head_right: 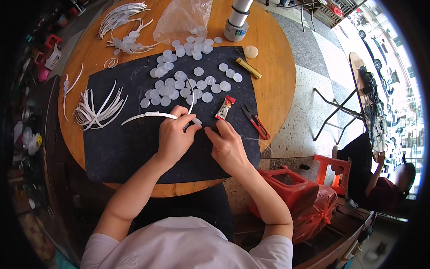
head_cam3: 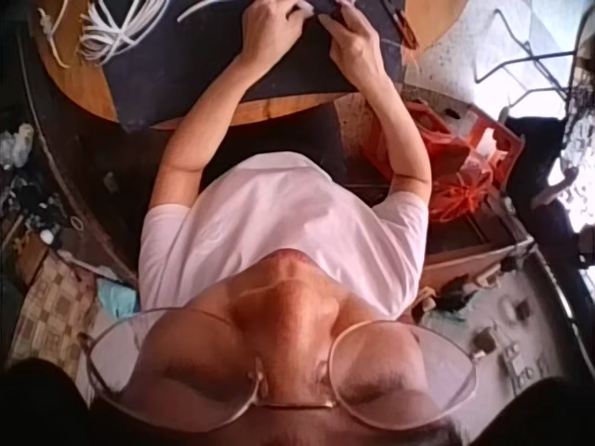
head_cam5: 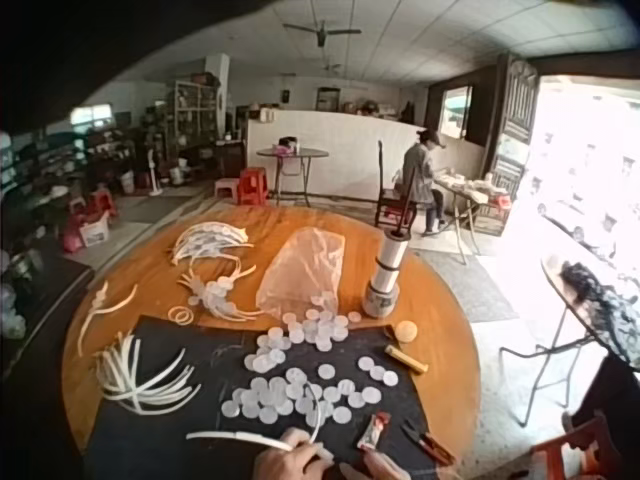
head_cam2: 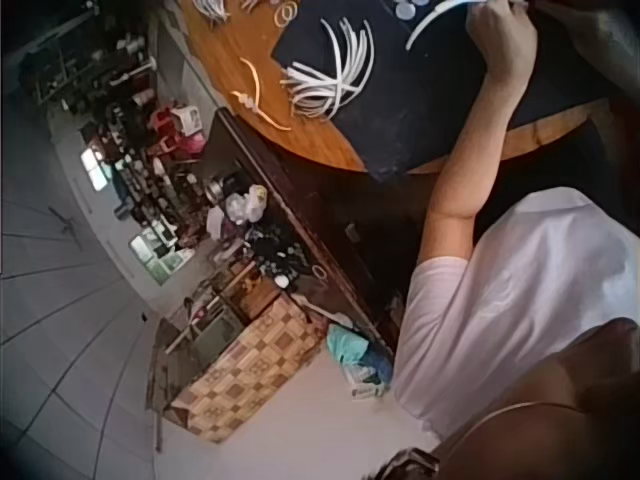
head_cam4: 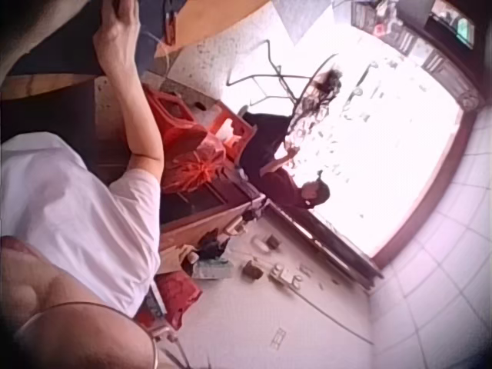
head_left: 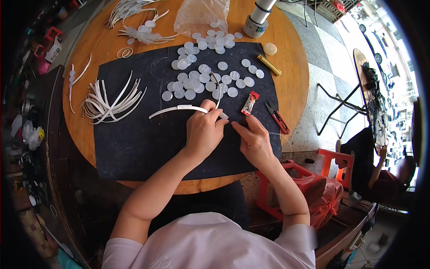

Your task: Assembling small decorative components by threading them onto a wire and using glue to secure them.

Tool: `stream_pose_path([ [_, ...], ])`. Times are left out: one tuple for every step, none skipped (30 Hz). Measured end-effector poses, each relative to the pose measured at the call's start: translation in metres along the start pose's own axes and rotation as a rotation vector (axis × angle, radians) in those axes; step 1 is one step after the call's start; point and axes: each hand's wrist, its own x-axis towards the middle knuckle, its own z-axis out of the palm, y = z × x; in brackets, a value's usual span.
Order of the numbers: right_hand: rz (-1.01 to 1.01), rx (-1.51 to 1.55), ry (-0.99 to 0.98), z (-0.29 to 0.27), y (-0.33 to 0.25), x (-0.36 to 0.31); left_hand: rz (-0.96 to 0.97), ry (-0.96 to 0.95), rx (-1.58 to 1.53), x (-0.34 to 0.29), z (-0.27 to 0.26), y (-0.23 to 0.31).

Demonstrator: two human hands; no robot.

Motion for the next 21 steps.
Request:
stream_pose_path([
  [0.044,0.028,0.014,-0.001,0.0,-0.002,-0.008,-0.008,-0.008,0.0,0.0,0.001],
  [0.088,0.055,0.027,-0.002,-0.001,-0.001,-0.016,-0.015,-0.016,0.0,-0.001,0.001],
  [0.086,0.055,0.028,-0.001,-0.002,0.001,-0.014,-0.014,-0.015,0.0,-0.001,0.001],
  [0.115,0.043,0.036,0.0,-0.004,0.003,-0.016,-0.01,-0.014,0.0,-0.001,0.002],
  [0.143,0.031,0.044,0.001,-0.008,0.007,-0.017,-0.006,-0.013,-0.001,-0.001,0.001],
  [0.171,0.018,0.052,0.001,-0.01,0.01,-0.018,-0.002,-0.012,-0.001,-0.001,0.001],
  [0.17,0.018,0.054,0.002,-0.009,0.011,-0.016,-0.001,-0.011,-0.001,-0.001,0.001],
  [0.165,-0.007,0.013,0.003,-0.007,0.011,-0.005,0.006,-0.008,-0.001,-0.001,0.001],
  [0.16,-0.033,-0.027,0.004,-0.006,0.011,0.005,0.013,-0.005,-0.002,0.0,0.002],
  [0.156,-0.059,-0.068,0.005,-0.005,0.011,0.016,0.019,-0.003,-0.002,0.0,0.002],
  [0.154,-0.059,-0.069,0.003,-0.005,0.011,0.015,0.022,-0.003,-0.001,-0.001,0.002],
  [0.133,-0.077,-0.092,-0.001,-0.006,0.012,0.01,0.013,0.004,-0.001,-0.001,0.003],
  [0.111,-0.095,-0.115,-0.004,-0.007,0.013,0.004,0.005,0.01,-0.001,-0.002,0.003],
  [0.09,-0.114,-0.139,-0.006,-0.008,0.014,-0.001,-0.004,0.016,-0.001,-0.002,0.004],
  [0.088,-0.116,-0.139,-0.007,-0.007,0.015,-0.001,-0.002,0.015,0.0,-0.001,0.003],
  [0.094,-0.118,-0.133,-0.007,-0.008,0.018,0.004,0.0,0.014,0.0,-0.001,0.002],
  [0.099,-0.12,-0.127,-0.007,-0.008,0.02,0.009,0.002,0.013,0.0,0.0,0.002],
  [0.103,-0.124,-0.12,-0.009,-0.008,0.021,0.016,0.005,0.012,0.001,0.001,0.001],
  [0.103,-0.13,-0.117,-0.011,-0.008,0.021,0.02,0.007,0.007,0.002,0.002,0.002],
  [0.095,-0.161,-0.132,-0.015,-0.007,0.021,0.026,0.0,0.006,0.003,0.004,0.002],
  [0.081,-0.187,-0.15,-0.017,-0.009,0.021,0.026,-0.002,0.011,0.002,0.003,0.002],
])
